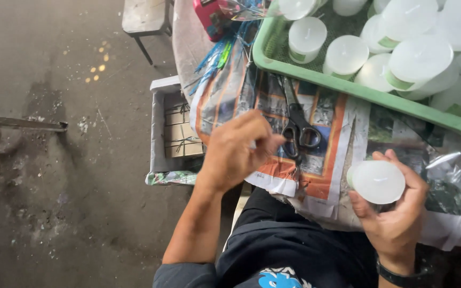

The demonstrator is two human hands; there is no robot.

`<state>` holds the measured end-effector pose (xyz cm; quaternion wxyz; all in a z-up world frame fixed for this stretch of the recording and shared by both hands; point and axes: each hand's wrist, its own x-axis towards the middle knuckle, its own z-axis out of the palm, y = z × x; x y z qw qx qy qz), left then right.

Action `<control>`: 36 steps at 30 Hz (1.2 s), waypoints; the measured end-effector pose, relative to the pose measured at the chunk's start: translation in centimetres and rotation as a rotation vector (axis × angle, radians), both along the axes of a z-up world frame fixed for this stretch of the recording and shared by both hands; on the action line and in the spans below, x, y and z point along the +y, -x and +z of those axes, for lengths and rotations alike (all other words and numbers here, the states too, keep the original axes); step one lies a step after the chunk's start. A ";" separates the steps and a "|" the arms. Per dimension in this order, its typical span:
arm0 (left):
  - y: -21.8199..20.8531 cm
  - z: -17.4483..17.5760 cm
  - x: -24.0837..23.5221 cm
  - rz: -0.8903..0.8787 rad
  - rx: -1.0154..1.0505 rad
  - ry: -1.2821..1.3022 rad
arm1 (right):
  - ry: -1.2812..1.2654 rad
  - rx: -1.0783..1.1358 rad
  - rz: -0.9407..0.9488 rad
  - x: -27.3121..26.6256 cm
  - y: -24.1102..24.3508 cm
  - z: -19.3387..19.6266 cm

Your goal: Wrapping small white candles in decorative plastic film bags at a packaging station.

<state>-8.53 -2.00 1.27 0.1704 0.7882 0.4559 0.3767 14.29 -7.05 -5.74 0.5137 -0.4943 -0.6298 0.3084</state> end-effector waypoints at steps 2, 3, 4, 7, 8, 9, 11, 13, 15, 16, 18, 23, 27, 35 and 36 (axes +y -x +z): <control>1.4 0.0 0.7 0.088 -0.044 -0.023 | 0.006 -0.160 -0.026 -0.2 0.0 0.1; 2.4 -0.5 1.6 0.082 -0.047 -0.021 | 0.008 -0.163 -0.032 -0.2 0.0 0.2; 3.4 -1.0 2.4 0.221 -0.013 -0.030 | -0.005 -0.209 -0.040 -0.2 -0.1 0.2; 6.1 -2.5 5.0 0.438 0.058 -0.099 | -0.027 -0.294 -0.056 -0.2 -0.3 0.1; 7.0 -3.0 5.9 0.518 0.095 -0.159 | -0.036 -0.332 -0.060 -0.1 -0.4 0.1; 6.9 -2.9 6.0 0.505 0.096 -0.158 | -0.032 -0.331 -0.072 -0.1 -0.4 0.0; 6.5 -3.1 6.5 0.518 0.155 -0.165 | -0.065 -0.371 -0.058 0.0 -0.7 -0.1; 5.0 -2.3 6.1 0.448 0.104 -0.117 | -0.034 -0.365 -0.076 0.1 -0.7 -0.3; 3.6 -2.0 5.5 0.376 0.048 -0.064 | -0.001 -0.366 -0.097 0.2 -1.0 -0.4; 3.0 -2.0 5.1 0.390 -0.009 -0.041 | -0.001 -0.328 -0.076 0.2 -1.1 -0.5; 1.6 -2.0 4.5 0.381 -0.077 -0.006 | 0.008 -0.302 -0.079 0.2 -1.4 -0.6; -0.3 -1.5 2.7 0.331 -0.028 -0.028 | -0.002 -0.304 -0.057 0.3 -1.6 -0.5; -0.2 0.6 2.6 0.272 -0.111 -0.157 | -0.015 -0.292 -0.074 0.3 -1.4 -1.0; -6.9 0.8 1.5 -0.051 -0.154 -0.040 | -0.061 -0.376 -0.114 0.4 -2.6 -1.3; -7.9 0.8 1.3 -0.075 -0.158 -0.039 | -0.057 -0.379 -0.138 0.3 -2.7 -1.3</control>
